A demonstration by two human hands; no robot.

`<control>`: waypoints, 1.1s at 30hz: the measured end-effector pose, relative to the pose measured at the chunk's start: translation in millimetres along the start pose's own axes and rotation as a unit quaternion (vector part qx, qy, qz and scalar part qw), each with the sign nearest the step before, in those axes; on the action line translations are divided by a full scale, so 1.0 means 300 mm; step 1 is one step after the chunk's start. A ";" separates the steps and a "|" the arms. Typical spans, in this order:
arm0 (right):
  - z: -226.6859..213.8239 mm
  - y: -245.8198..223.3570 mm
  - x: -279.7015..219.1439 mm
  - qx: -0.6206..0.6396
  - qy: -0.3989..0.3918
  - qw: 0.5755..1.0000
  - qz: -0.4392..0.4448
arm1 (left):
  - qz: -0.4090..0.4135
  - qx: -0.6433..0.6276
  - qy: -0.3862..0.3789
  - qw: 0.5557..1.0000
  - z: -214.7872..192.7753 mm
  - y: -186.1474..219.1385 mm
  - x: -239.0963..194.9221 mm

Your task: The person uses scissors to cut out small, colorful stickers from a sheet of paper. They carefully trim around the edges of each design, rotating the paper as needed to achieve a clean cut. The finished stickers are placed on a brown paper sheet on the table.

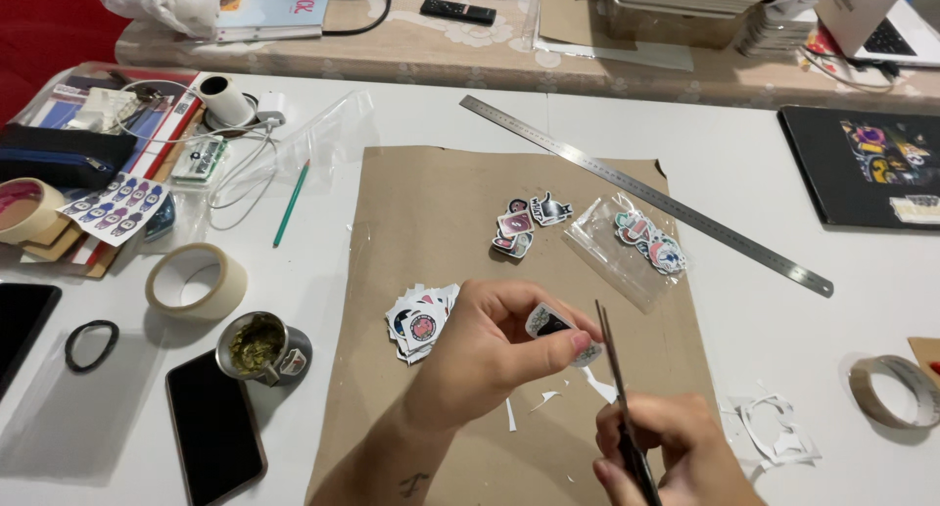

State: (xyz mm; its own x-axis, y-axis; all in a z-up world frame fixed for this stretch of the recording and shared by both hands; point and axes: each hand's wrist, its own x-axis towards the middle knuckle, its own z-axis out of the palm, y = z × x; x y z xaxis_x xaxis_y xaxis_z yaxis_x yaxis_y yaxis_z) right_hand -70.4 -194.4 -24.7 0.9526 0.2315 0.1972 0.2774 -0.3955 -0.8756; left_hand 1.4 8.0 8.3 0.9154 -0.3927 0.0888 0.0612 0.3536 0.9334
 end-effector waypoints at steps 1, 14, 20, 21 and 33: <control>-0.010 -0.013 -0.008 -0.001 0.002 1.000 0.004 | -0.004 -0.002 -0.003 1.000 -0.003 0.016 -0.002; -0.032 0.144 -0.078 0.164 -0.087 0.965 0.185 | -0.058 0.403 -0.037 0.912 -0.155 -0.085 0.217; 0.010 0.218 -0.121 0.234 -0.151 0.924 0.263 | -0.102 0.496 0.038 0.861 -0.346 -0.385 0.547; 0.012 0.229 -0.129 0.264 -0.165 0.914 0.259 | -0.110 0.546 0.062 0.828 -0.366 -0.436 0.594; 0.004 0.357 -0.092 0.282 -0.154 0.941 0.110 | 0.119 0.688 -0.096 0.709 -0.163 -0.302 -0.239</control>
State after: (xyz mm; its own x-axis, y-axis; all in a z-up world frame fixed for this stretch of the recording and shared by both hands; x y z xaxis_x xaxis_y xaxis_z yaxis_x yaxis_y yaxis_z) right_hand -67.1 -242.1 -124.4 0.8739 0.4801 -0.0760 -0.1146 0.0516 -0.9921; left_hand -50.5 45.5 -99.6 0.7554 -0.6156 0.2242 -0.6534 -0.6827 0.3271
